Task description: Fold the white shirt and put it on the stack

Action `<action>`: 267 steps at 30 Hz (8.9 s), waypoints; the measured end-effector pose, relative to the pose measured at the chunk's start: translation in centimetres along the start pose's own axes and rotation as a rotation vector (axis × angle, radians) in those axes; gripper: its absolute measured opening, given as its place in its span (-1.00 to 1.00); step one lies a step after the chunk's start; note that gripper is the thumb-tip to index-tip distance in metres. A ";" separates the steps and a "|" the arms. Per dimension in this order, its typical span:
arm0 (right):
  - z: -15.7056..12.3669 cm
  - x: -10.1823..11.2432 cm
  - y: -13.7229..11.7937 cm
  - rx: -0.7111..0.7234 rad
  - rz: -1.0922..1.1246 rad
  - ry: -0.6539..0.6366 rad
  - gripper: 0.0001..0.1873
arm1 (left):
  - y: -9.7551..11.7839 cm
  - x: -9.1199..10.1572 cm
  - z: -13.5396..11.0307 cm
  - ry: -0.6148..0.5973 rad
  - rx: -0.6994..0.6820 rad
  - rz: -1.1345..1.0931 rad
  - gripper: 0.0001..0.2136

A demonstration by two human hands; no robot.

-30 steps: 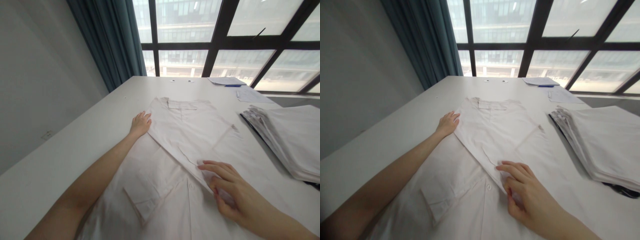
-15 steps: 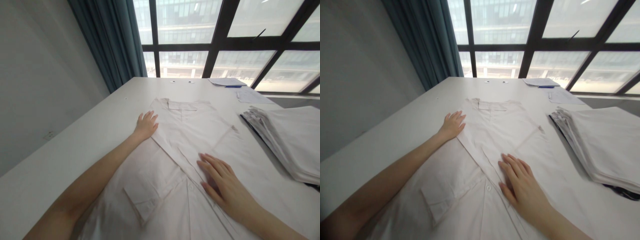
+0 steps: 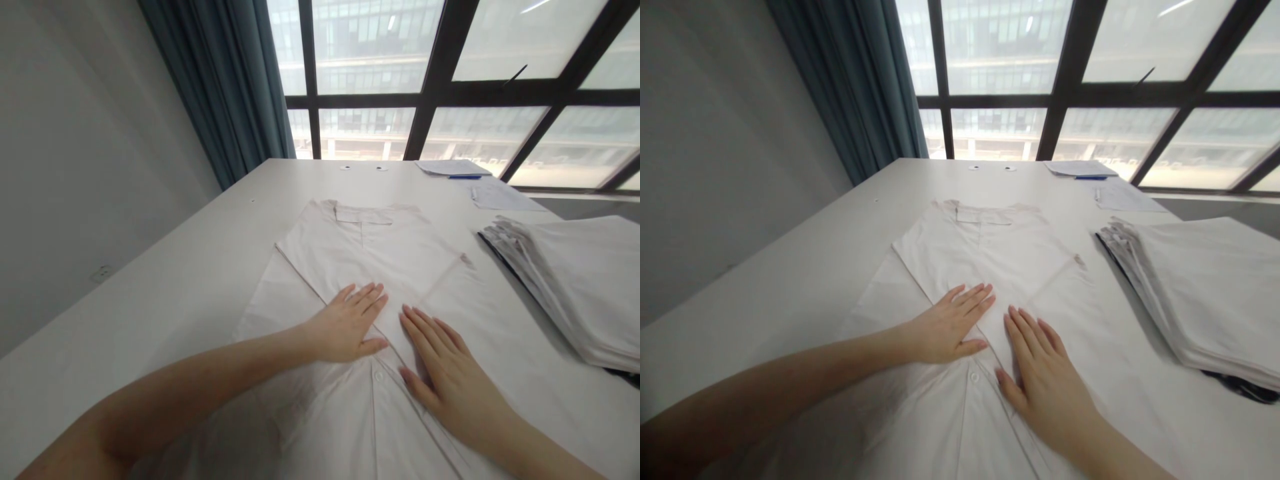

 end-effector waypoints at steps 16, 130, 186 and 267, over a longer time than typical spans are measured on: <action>-0.1 0.3 0.2 0.010 0.070 -0.085 -0.36 | -15.2 -1.5 -2.3 -0.171 0.541 0.162 -0.45; 0.5 0.8 0.6 -0.011 0.086 -0.158 -0.36 | -23.2 -1.6 13.2 0.094 0.972 0.021 -0.59; 2.4 0.8 0.2 0.148 0.157 -0.193 -0.48 | -5.0 -0.5 0.2 -0.055 0.240 0.039 -0.44; 2.2 1.5 1.8 0.018 0.611 0.006 -0.68 | -7.9 0.4 -3.3 0.498 0.341 -0.357 -0.82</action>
Point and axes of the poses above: each hand's wrist, its own z-axis towards the middle knuckle, its own x-axis out of the back of the hand, y = z × x, the point moved 3 cm from there along z, towards the middle knuckle, and after that the axes turned 8 degrees about z, right-handed, at the moved point
